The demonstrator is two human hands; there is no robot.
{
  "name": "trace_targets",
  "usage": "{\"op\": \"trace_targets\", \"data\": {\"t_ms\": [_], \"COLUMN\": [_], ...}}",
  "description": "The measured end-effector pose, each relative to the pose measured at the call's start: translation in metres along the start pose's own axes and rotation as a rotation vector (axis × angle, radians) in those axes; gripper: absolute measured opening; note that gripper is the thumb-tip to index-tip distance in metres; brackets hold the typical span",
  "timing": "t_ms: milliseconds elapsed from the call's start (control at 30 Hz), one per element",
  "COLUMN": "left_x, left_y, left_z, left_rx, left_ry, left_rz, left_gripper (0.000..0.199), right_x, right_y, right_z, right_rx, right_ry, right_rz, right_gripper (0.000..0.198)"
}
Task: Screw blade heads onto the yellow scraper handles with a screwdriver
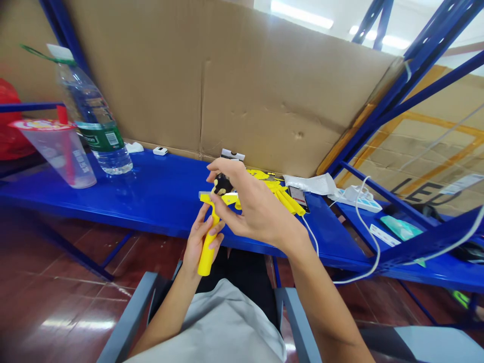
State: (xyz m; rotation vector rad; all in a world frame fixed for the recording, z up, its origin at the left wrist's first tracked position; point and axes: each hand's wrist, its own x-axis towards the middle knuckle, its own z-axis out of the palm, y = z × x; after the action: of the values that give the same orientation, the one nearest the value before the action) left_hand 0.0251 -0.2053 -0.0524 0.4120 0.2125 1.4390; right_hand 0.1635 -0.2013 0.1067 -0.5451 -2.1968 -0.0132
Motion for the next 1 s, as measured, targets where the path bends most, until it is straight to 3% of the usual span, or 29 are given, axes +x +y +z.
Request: {"op": "trace_targets", "data": {"t_ms": [200,433,600,733,900,1000], "left_x": [0.0000,0.0005,-0.0006,-0.0010,-0.0011,-0.0008], "left_y": [0.0020,0.0020,0.0033,0.0043,0.0049,0.0054], "left_z": [0.0022,0.0011,0.0031,0.0022,0.0021,0.0020], "left_rx": [-0.001,-0.004,0.014,-0.014,-0.002,-0.026], "left_ry": [-0.011,-0.011,-0.030,-0.013,-0.031,-0.039], "left_rz": [-0.002,-0.018,-0.024,-0.026,-0.043,-0.030], "left_gripper": [0.064,0.065,0.066,0.066,0.063,0.060], "right_x": [0.0001,0.0021,0.0011,0.0017,0.0003,-0.0002], "right_y": [0.0038,-0.0025,-0.0052,-0.0060,-0.0038,-0.0046], "right_z": [0.0024,0.0022,0.0004,-0.0016,-0.0004,-0.0025], "right_rx": [-0.017,-0.001,-0.082,-0.050,-0.071,-0.025], "right_ry": [0.047,-0.009,0.026,-0.034,0.038,0.011], "right_rz": [0.021,0.001,0.040,0.023,0.027,0.038], "right_gripper": [0.042,0.039,0.050,0.052,0.060,0.070]}}
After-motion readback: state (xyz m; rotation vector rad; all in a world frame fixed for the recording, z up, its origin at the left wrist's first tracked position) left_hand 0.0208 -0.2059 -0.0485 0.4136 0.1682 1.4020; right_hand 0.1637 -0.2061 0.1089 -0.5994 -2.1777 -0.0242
